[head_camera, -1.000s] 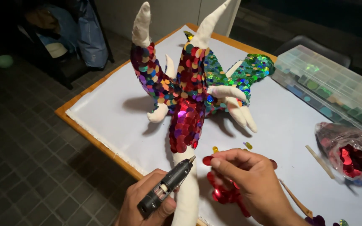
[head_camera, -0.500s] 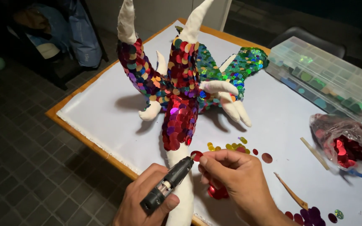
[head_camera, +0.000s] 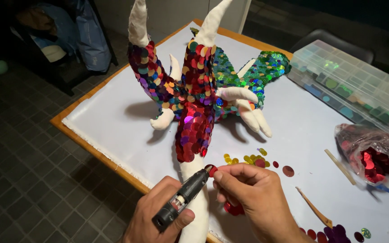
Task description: Decorating a stuffed fabric object by gluing sequins onto its surface using a hot glue gun
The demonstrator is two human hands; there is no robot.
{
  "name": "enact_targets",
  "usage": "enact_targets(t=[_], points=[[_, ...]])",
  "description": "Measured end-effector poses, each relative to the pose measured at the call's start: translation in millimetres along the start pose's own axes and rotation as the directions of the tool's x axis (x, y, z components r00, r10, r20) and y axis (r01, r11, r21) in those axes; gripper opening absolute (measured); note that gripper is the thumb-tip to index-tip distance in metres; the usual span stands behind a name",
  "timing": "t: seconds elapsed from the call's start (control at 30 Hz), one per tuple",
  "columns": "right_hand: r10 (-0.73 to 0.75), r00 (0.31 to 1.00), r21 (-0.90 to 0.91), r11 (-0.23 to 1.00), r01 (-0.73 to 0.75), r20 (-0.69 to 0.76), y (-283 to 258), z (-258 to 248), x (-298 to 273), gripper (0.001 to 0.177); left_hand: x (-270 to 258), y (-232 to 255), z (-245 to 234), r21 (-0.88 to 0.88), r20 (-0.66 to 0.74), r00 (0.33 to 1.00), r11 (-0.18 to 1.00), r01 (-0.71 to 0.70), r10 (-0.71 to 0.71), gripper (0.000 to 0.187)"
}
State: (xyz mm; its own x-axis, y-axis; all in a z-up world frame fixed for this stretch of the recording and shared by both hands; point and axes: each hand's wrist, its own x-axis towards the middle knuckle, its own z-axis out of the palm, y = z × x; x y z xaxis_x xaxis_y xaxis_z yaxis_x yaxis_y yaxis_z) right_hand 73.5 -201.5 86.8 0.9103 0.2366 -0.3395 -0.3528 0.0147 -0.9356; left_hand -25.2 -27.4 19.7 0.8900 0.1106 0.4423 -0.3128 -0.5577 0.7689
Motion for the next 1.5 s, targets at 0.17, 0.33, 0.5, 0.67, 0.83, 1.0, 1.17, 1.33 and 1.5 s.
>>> enact_targets(t=[0.17, 0.33, 0.5, 0.67, 0.83, 1.0, 1.17, 1.33, 1.5], points=[[0.039, 0.999, -0.004, 0.999, -0.039, -0.011, -1, 2, 0, 0.013, 0, -2, 0, 0.017, 0.01, 1.0, 1.0, 0.011, -0.011, 0.065], [0.011, 1.0, -0.01, 1.0, -0.011, -0.004, 2, 0, 2, 0.013, 0, -2, -1, 0.002, 0.012, 1.0, 1.0, 0.002, -0.002, 0.065], [0.043, 0.999, -0.018, 0.999, -0.044, -0.018, -1, 1, 2, 0.016, 1, -1, -1, 0.005, 0.025, 1.0, 1.0, 0.018, -0.018, 0.068], [0.038, 0.999, 0.044, 0.998, -0.037, -0.026, 1, 0, 5, 0.013, 1, -3, 0, -0.004, 0.04, 0.998, 0.999, 0.042, -0.041, 0.07], [0.08, 0.995, 0.01, 0.997, -0.08, -0.052, -5, 2, 2, 0.013, 0, -6, 2, 0.014, 0.046, 0.997, 0.998, 0.055, -0.056, 0.068], [0.066, 0.997, 0.063, 0.996, -0.064, -0.026, 2, -1, 7, 0.015, 1, -3, 0, -0.012, 0.047, 0.998, 0.999, 0.049, -0.048, 0.068], [0.06, 0.996, 0.079, 0.995, -0.055, -0.064, -3, 2, 6, 0.014, -1, -10, -1, -0.026, 0.042, 0.998, 0.998, 0.055, -0.054, 0.065], [-0.23, 0.957, -0.179, 0.964, 0.198, -0.177, 19, 5, 18, 0.011, 0, -23, 0, -0.001, -0.082, 0.996, 0.999, -0.043, 0.043, 0.068], [-0.903, 0.15, -0.568, -0.118, 0.815, 0.403, 39, 13, 40, 0.016, 1, -30, -1, -0.112, -0.156, 0.987, 0.993, 0.023, -0.04, 0.061]])
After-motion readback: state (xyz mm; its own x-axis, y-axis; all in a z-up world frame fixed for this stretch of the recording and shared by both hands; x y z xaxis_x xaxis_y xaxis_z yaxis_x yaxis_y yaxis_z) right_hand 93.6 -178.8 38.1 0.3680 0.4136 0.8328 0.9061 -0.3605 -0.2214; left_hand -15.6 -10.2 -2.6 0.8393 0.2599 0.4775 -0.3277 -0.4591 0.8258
